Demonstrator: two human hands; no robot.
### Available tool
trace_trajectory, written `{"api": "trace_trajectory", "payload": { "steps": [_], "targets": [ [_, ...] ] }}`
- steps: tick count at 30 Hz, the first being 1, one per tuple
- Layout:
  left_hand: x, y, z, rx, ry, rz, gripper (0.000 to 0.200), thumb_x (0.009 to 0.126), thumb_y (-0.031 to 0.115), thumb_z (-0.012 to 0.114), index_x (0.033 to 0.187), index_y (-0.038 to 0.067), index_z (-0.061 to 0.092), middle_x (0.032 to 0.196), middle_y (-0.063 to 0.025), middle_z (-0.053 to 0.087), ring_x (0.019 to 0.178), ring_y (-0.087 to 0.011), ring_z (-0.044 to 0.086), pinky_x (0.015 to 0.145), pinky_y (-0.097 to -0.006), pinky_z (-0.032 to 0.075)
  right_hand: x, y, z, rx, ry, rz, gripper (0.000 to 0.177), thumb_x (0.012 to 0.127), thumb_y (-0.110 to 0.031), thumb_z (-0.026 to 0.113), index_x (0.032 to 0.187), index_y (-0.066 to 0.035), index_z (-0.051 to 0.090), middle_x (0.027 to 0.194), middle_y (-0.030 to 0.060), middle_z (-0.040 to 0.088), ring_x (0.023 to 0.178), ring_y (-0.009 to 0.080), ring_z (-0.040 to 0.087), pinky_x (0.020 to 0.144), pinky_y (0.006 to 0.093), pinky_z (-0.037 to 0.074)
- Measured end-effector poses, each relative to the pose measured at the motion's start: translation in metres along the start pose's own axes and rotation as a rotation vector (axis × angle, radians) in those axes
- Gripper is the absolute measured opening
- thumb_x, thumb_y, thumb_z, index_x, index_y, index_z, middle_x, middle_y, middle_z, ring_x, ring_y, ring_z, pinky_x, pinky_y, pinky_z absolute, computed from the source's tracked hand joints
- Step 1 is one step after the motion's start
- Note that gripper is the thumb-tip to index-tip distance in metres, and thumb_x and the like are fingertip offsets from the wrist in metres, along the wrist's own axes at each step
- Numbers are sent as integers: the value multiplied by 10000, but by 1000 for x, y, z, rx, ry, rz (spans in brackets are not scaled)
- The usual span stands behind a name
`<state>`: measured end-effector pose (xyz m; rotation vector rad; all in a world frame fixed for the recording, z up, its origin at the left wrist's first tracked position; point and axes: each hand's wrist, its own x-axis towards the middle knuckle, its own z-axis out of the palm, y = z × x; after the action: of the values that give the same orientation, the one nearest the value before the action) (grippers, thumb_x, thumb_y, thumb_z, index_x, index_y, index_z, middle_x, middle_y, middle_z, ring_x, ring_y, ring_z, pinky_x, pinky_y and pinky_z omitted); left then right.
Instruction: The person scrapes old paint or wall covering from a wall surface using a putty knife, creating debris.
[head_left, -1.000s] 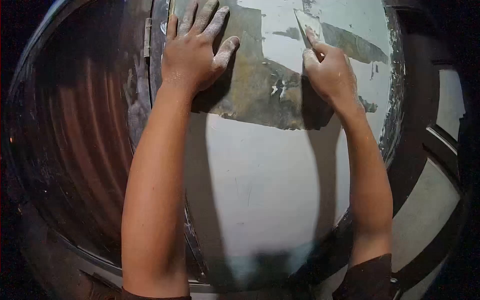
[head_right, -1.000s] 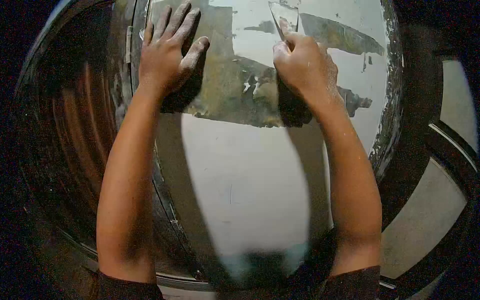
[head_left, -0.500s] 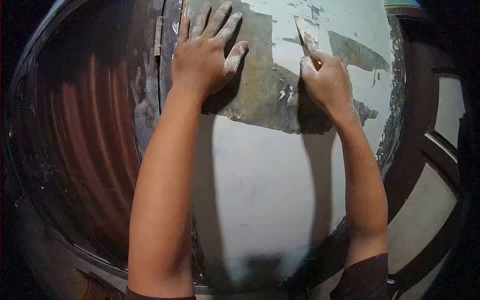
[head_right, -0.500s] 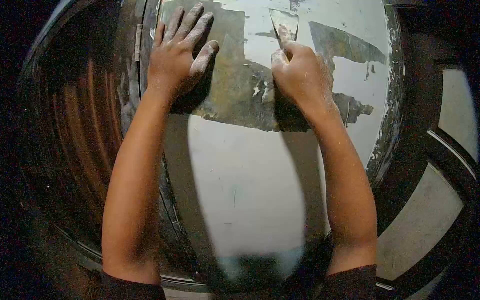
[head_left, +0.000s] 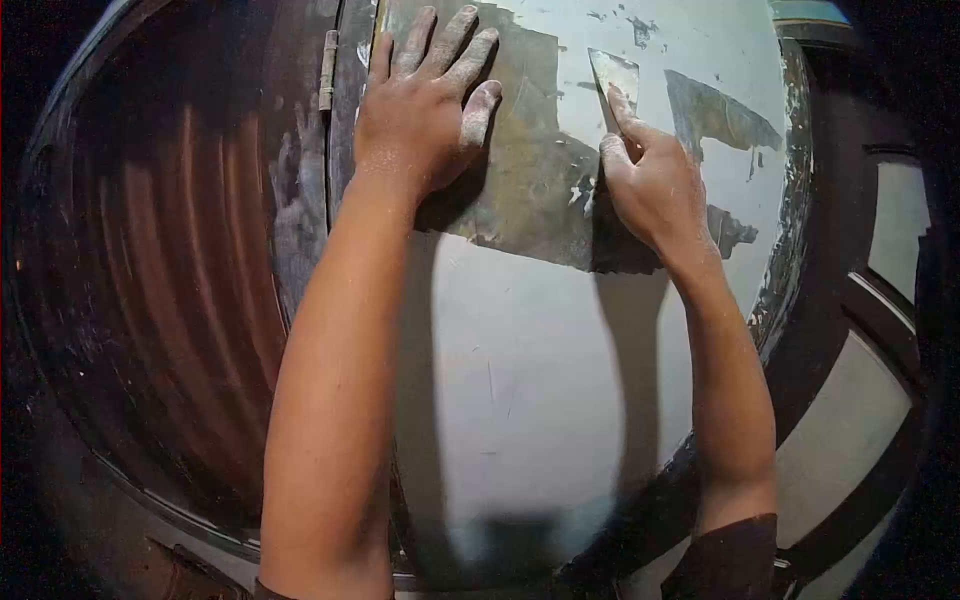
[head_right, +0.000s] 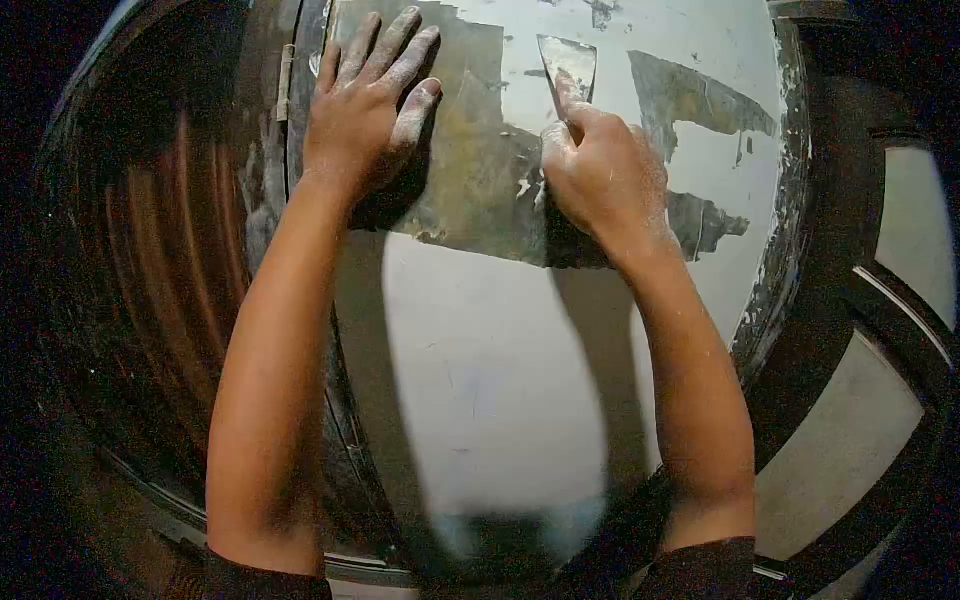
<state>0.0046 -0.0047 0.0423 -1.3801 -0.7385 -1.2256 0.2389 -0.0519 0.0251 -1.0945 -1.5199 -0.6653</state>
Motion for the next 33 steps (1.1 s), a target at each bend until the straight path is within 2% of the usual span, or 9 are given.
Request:
{"api": "trace_trajectory", "payload": {
  "steps": [8,13,14,16,18,22,24,30,33],
  "targets": [
    [22,-19,8,-5,-51,93,560,1045,377,462,1538,116,511,1635,-203,413,1537,-403,330,1280,-525,189,-1,1,-3,1,-109,-18,452,939,-280,560,1326,-95,699,1010,242,746,947,451,708,883,530,545],
    [25,-19,5,44,-81,96,568,1049,388,456,1552,127,496,1659,-178,386,1564,-378,284,1291,-510,158,14,-2,6,46,-28,-39,386,931,-286,571,1221,-103,748,985,237,748,944,448,713,872,534,551],
    [24,-19,5,37,-97,84,570,1049,388,457,1554,129,495,1659,-172,388,1565,-376,284,1291,-510,158,10,-4,4,-37,-104,-33,452,948,-235,583,1365,-79,661,961,253,737,859,400,721,804,439,544],
    [23,-19,6,26,-93,73,571,1048,387,458,1557,129,491,1661,-169,386,1566,-372,283,1291,-509,158,-7,-2,11,19,-50,-54,498,944,-239,576,1424,-115,629,947,246,740,852,386,725,811,426,549],
    [24,-19,5,25,-84,66,573,1048,385,459,1560,129,487,1663,-166,384,1568,-367,282,1292,-509,157,0,-6,8,26,-68,-10,350,925,-297,578,1160,-109,757,985,233,746,972,453,705,869,535,548],
    [22,-17,3,-8,-103,60,575,1055,389,441,1565,127,480,1669,-163,375,1575,-345,274,1293,-501,156,15,-2,13,82,-11,-88,436,931,-296,575,1323,-167,716,997,231,752,988,455,707,911,537,546],
    [22,-17,7,27,-75,57,570,1055,384,443,1561,124,485,1663,-165,384,1570,-343,284,1292,-500,158,-16,-11,9,-74,-117,-9,414,938,-298,572,1292,-150,728,986,241,749,954,464,711,905,553,548],
    [22,-17,3,38,-89,78,573,1046,383,457,1552,118,496,1654,-167,400,1561,-363,300,1288,-513,163,9,-17,7,31,-19,-35,379,934,-277,562,1224,-122,752,972,260,740,937,471,708,858,564,554],
    [18,-17,4,34,-76,78,571,1043,386,461,1551,126,499,1647,-170,409,1555,-375,309,1283,-526,174,-23,-8,12,-28,-124,-5,482,935,-270,564,1400,-189,660,894,244,740,893,453,716,834,564,561]
  ]
}}
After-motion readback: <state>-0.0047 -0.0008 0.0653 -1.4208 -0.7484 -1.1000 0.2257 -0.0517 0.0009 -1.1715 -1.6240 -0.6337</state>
